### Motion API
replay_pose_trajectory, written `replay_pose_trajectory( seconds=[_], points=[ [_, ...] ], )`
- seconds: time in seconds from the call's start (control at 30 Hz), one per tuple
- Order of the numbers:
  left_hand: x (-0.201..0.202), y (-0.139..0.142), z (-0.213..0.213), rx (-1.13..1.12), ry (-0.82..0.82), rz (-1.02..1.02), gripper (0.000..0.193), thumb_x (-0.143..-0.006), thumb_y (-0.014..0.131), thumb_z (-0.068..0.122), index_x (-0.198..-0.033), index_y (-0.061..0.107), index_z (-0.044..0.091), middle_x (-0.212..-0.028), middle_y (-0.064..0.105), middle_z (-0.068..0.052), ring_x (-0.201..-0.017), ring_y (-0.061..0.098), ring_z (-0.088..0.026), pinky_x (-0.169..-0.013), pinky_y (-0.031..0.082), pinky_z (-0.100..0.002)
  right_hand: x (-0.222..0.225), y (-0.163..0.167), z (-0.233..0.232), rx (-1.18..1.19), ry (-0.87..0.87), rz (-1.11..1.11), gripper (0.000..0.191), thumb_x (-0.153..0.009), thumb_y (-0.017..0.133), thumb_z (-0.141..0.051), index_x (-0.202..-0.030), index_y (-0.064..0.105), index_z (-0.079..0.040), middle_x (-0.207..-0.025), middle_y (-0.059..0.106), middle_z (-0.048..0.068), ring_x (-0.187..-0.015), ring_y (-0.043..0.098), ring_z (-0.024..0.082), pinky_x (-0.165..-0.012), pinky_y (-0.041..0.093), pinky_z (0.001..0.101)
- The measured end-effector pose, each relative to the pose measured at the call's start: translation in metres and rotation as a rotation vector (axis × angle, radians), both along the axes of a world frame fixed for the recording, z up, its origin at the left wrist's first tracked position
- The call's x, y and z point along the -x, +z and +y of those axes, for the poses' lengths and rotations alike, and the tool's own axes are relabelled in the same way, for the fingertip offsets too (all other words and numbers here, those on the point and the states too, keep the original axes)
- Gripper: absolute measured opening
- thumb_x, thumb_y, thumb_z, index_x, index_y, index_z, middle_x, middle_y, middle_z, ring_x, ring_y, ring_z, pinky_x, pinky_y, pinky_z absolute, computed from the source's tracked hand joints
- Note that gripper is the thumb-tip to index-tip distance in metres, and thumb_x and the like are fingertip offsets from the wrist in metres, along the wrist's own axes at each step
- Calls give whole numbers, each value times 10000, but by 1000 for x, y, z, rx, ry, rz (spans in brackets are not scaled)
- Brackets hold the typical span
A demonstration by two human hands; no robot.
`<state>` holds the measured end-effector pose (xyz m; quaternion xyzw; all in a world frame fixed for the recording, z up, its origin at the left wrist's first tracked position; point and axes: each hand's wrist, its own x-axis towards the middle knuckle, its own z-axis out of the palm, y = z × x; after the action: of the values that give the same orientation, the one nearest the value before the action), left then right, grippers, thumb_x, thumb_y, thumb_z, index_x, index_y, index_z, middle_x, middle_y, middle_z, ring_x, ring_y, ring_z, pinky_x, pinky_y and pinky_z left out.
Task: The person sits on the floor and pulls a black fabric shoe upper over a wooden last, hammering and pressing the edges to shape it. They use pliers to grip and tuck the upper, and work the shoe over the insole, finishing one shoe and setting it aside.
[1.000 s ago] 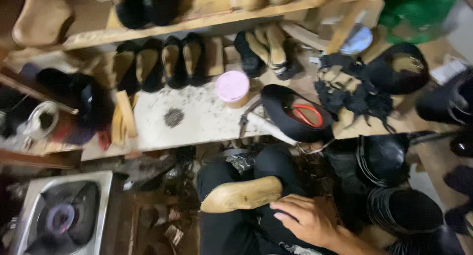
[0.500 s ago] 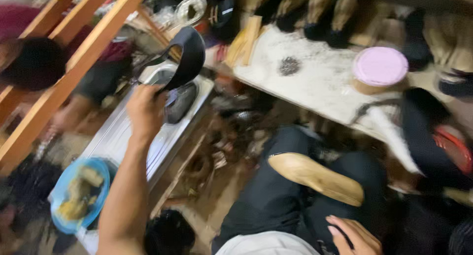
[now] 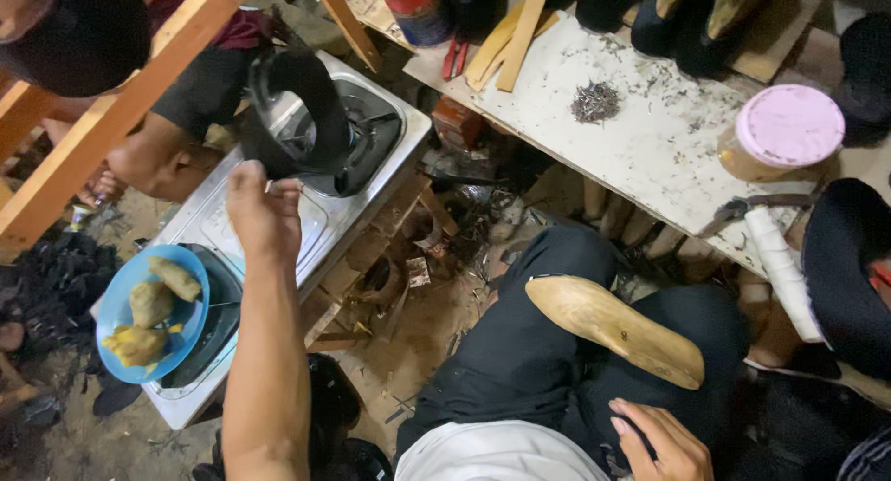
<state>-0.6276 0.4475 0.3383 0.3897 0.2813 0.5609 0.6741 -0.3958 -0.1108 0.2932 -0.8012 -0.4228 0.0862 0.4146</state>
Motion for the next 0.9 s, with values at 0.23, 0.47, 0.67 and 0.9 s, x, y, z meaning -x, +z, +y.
replay_pose_trajectory(
  seconds=[0.23,0.47,0.67,0.9],
  points=[
    [10,-13,-17,306,-89,-561,193,-1100,562,250,-1068,613,67,-900,660,-45,-734,612,-122,-652,508,-240,4,14,13,35,89,-25,220,-767,752,-28,-983,737,11,-916,778,138,-878,777,260,-784,597,353],
    [-15,47,-130,-38,-203,27,163,-1008,612,189,-1144,595,99,-1017,702,-29,-619,608,-163,-519,449,-255,17,61,37,-22,166,-116,258,-794,746,-28,-1046,710,12,-994,753,138,-918,744,291,-797,592,372],
    [-62,61,-283,148,-664,582,314,-923,644,159,-1182,610,-16,-864,712,-103,-529,685,-149,-443,479,-250,36,107,64,-144,125,-504,386,-797,800,-144,-1155,676,-71,-1291,630,159,-1229,590,392,-990,502,491],
    [-64,46,-345,-110,-1296,372,415,-1024,578,148,-1406,559,-12,-1266,722,-80,-718,691,-150,-679,593,-285,22,113,38,10,122,-591,533,-700,820,-109,-1214,680,-95,-1209,669,130,-1096,653,312,-898,489,488]
  ],
)
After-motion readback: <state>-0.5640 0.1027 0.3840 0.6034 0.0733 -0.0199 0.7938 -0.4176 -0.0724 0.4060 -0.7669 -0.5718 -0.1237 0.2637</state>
